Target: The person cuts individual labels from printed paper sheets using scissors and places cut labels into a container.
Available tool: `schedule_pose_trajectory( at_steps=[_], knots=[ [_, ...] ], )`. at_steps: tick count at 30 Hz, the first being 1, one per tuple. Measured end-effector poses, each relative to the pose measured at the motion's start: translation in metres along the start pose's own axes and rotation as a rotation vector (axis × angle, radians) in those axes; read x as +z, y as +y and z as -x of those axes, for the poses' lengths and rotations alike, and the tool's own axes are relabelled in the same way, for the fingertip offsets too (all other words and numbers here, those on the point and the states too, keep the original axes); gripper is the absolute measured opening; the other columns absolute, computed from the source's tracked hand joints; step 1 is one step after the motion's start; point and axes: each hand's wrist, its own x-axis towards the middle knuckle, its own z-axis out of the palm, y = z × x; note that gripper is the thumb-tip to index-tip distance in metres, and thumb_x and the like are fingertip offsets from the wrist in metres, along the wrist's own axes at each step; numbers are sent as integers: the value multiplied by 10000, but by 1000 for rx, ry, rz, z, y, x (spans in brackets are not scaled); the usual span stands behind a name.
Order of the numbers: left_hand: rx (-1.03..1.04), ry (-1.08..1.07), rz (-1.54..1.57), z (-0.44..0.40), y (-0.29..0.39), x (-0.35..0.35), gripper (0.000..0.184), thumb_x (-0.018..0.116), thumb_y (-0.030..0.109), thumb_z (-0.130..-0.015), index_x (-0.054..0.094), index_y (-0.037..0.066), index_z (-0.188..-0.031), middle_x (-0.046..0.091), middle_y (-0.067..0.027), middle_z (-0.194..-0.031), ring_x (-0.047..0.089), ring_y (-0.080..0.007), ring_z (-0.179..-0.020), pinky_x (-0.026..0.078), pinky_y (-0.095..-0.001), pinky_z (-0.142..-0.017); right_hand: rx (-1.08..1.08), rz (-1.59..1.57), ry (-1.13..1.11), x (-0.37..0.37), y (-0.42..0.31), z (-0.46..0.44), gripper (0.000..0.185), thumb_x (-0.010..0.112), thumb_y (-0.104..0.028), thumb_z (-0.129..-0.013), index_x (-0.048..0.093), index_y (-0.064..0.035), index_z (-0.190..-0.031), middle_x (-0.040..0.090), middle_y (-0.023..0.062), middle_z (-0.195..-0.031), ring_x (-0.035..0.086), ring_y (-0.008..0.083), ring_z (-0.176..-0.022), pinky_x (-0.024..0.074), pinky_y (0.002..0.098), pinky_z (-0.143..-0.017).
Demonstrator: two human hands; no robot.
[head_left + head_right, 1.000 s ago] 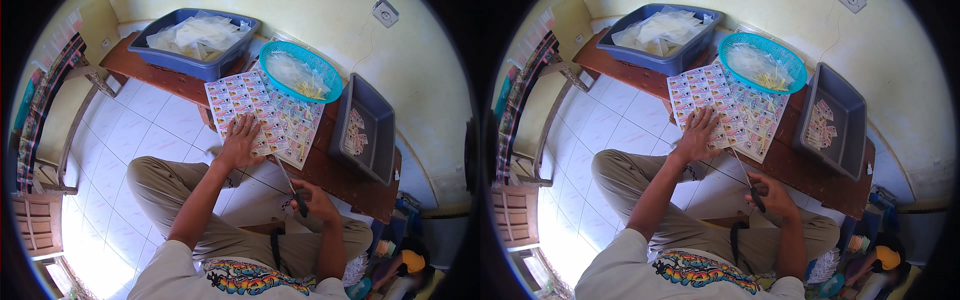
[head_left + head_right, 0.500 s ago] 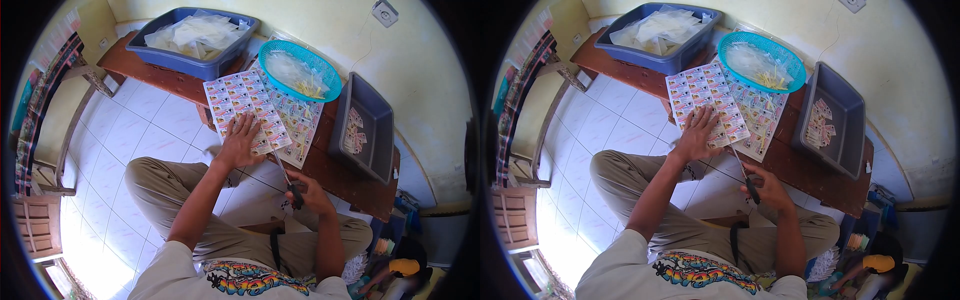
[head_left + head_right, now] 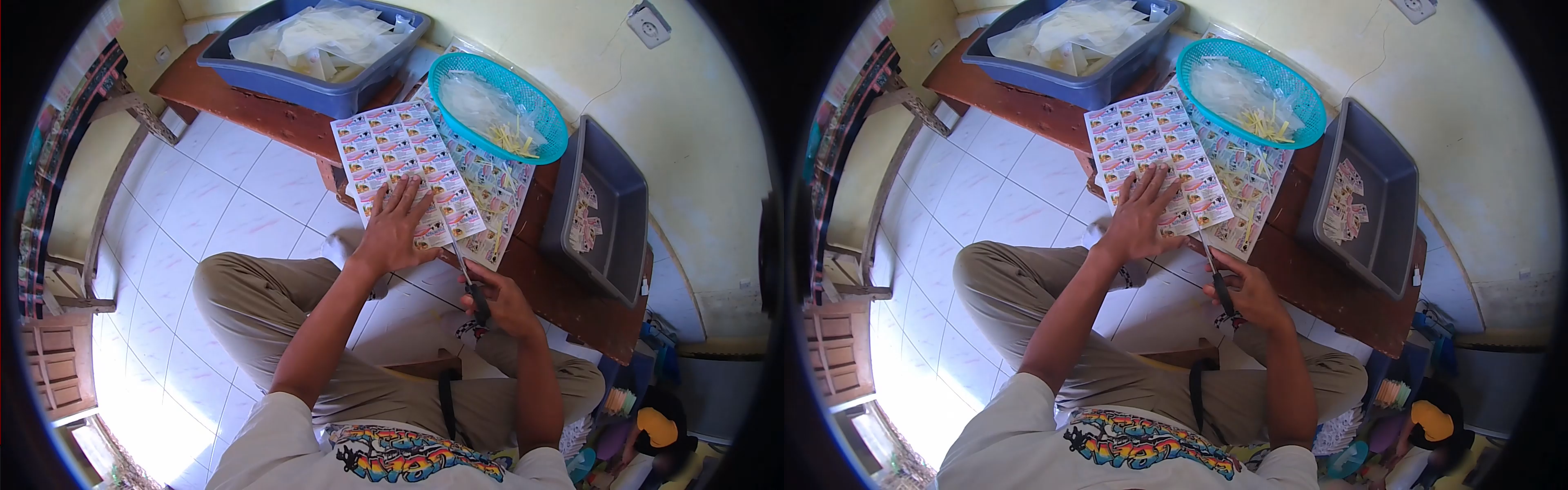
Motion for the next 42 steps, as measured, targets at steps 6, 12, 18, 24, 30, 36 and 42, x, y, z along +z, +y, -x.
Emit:
schedule_pose_trajectory(
  at_steps=[6,12,18,24,30,36,42],
  knots=[
    [-3,-1,9,-1,0,-1,1035,810,573,-784,418,141,-1639,285,-208,-1730,207,-364,-1628,114,-561,-1321,23,-4,0,0,-1,-3,791,856,-127,-917,474,-83,-1608,654,127,-1323,673,119,-845,572,285,-741],
    [-9,-2,30,0,0,-1,1035,819,557,-784,407,153,-1644,286,-202,-1730,202,-356,-1629,114,-554,-1324,42,-26,-3,2,-6,-3,790,848,-117,-921,469,-86,-1613,653,114,-1335,671,115,-896,579,286,-754],
    [-10,8,36,0,0,-1,1025,811,574,-788,420,152,-1636,290,-199,-1728,206,-359,-1628,113,-553,-1324,51,-9,-9,1,-5,-3,799,853,-110,-916,464,-69,-1612,649,113,-1353,666,109,-928,580,281,-768],
    [-5,12,40,0,0,0,1018,808,577,-788,429,149,-1630,292,-201,-1728,212,-364,-1625,115,-561,-1323,51,-4,-3,2,-6,-2,811,865,-117,-908,463,-63,-1610,639,121,-1380,664,114,-961,587,284,-779],
    [4,25,36,0,-1,1,1023,806,579,-789,421,151,-1635,294,-202,-1726,219,-368,-1623,118,-565,-1321,54,-11,-1,3,-5,-3,813,869,-122,-906,466,-71,-1611,636,127,-1379,658,125,-1003,592,292,-781],
    [-3,7,27,0,-1,1,1023,797,590,-793,420,151,-1637,291,-203,-1728,218,-369,-1623,120,-571,-1319,38,29,4,3,-5,-4,811,864,-107,-906,467,-87,-1613,634,131,-1383,656,128,-1003,595,292,-777],
    [16,79,56,1,-3,5,905,747,592,-866,478,147,-1606,323,-208,-1714,248,-375,-1612,135,-566,-1311,48,10,12,5,-5,-3,803,856,-99,-910,473,-112,-1615,640,125,-1371,658,126,-971,593,293,-757]
  ],
)
